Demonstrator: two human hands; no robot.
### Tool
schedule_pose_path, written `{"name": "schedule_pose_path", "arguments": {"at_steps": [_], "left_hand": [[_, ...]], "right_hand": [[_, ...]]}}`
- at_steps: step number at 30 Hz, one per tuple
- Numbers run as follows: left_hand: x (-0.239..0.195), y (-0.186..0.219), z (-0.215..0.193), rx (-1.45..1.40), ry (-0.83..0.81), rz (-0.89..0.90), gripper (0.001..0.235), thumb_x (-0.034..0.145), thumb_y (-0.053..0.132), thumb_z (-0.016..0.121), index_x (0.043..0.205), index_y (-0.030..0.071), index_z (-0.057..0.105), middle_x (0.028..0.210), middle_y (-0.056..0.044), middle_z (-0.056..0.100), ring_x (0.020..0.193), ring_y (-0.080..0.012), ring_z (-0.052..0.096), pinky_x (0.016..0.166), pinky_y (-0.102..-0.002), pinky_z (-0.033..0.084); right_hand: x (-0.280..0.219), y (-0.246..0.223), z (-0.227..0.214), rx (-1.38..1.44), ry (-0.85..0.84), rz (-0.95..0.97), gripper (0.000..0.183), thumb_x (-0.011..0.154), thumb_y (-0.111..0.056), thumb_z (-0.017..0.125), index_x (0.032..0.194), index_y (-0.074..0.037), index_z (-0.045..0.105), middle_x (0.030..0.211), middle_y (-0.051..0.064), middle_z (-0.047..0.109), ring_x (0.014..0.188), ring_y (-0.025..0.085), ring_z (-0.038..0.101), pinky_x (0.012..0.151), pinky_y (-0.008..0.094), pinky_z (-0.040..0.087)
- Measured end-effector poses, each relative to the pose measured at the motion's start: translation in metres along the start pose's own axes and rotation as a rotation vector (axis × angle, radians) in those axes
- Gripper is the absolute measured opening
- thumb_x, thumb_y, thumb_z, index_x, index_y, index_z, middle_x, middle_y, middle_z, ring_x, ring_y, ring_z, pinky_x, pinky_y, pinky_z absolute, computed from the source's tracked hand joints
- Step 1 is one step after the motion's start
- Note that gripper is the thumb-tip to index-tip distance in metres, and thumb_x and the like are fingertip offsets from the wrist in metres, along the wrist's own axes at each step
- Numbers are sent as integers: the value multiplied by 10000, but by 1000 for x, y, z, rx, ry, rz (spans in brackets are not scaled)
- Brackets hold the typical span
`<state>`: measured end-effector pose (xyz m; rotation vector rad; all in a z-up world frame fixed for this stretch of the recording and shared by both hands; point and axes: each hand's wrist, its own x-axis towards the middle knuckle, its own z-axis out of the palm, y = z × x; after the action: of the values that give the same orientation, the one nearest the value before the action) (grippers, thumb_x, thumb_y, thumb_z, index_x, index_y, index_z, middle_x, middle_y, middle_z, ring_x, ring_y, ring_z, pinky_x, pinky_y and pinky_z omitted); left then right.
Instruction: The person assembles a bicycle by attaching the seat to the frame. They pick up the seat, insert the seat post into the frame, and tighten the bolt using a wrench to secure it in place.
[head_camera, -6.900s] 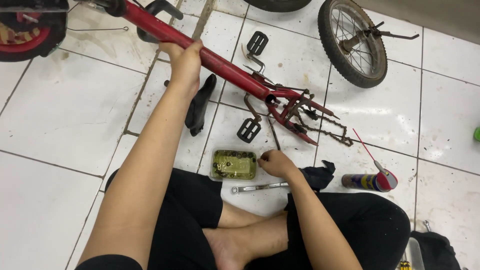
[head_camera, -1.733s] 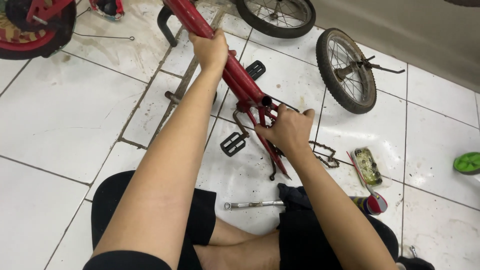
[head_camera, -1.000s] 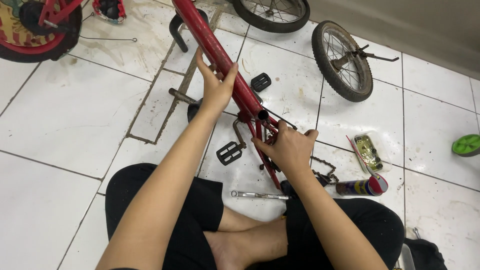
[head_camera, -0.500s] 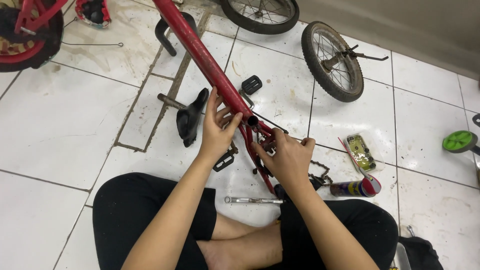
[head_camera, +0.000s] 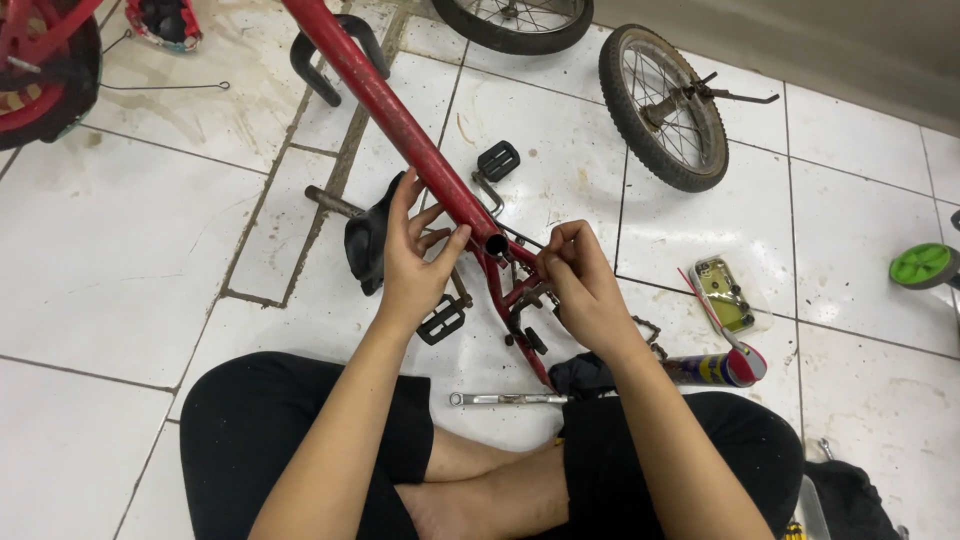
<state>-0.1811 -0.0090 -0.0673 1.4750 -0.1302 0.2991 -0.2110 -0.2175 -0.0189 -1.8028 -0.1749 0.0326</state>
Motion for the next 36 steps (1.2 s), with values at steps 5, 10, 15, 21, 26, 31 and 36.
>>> {"name": "schedule_pose_path", "arguments": {"at_steps": [5,10,15,21,26,31,36], "left_hand": [[30,-6,16,-118,4,1,1142,925,124,820,1618,179,-86,1502,-220,382,1219,-332,655,987,-461,603],[45,-18,21,-59,-11,-78,1272,889,96,843,1582,204,-217,1088,-93,622,883,-217,740,799,-396,630],[48,-15,23,-6,-9,-105,1241,889,49,814,1586,193,-202,1026,-83,599,889,-199,695,815,-382,608],[55,-1,29,-31,-90,-148,1224,940,157,810,1572,115,-237,1042,-88,617,885,-183,669,848,-385,587],[51,-5,27,-1,-173,-84,1207,982,202,771,1538,70,-293,1169,-161,608,982,-234,679,937,-455,571],[38,-18,22,-90,-284,-7,1211,997,121,742,1517,109,-351,1288,-226,577,1117,-283,654,1061,-472,529],[38,-18,7,-143,-399,-46,1071,1055,154,610,1531,179,-349,1394,-248,581,1211,-315,649,1045,-475,526]], "right_hand": [[1,2,16,30,36,62,162,957,-17,482,1110,-44,527,782,117,628,657,163,482,610,301,410],[-3,4,14,218,28,222,171,999,-10,528,1111,26,651,829,143,672,675,133,460,580,252,423],[-1,-3,11,513,143,405,241,985,-20,604,1177,116,653,913,145,616,711,108,437,591,235,438],[0,5,1,637,86,359,365,1016,-105,541,1287,132,601,1017,208,677,673,77,371,589,204,368],[8,23,2,579,148,314,345,1099,-253,413,1218,55,515,880,255,644,598,93,338,542,226,359],[14,24,11,484,168,184,283,1120,-299,362,1018,-47,442,723,243,639,508,91,322,488,242,338],[17,16,16,62,196,-2,295,1109,-253,364,965,-20,474,540,146,631,418,141,439,440,245,412]]}}
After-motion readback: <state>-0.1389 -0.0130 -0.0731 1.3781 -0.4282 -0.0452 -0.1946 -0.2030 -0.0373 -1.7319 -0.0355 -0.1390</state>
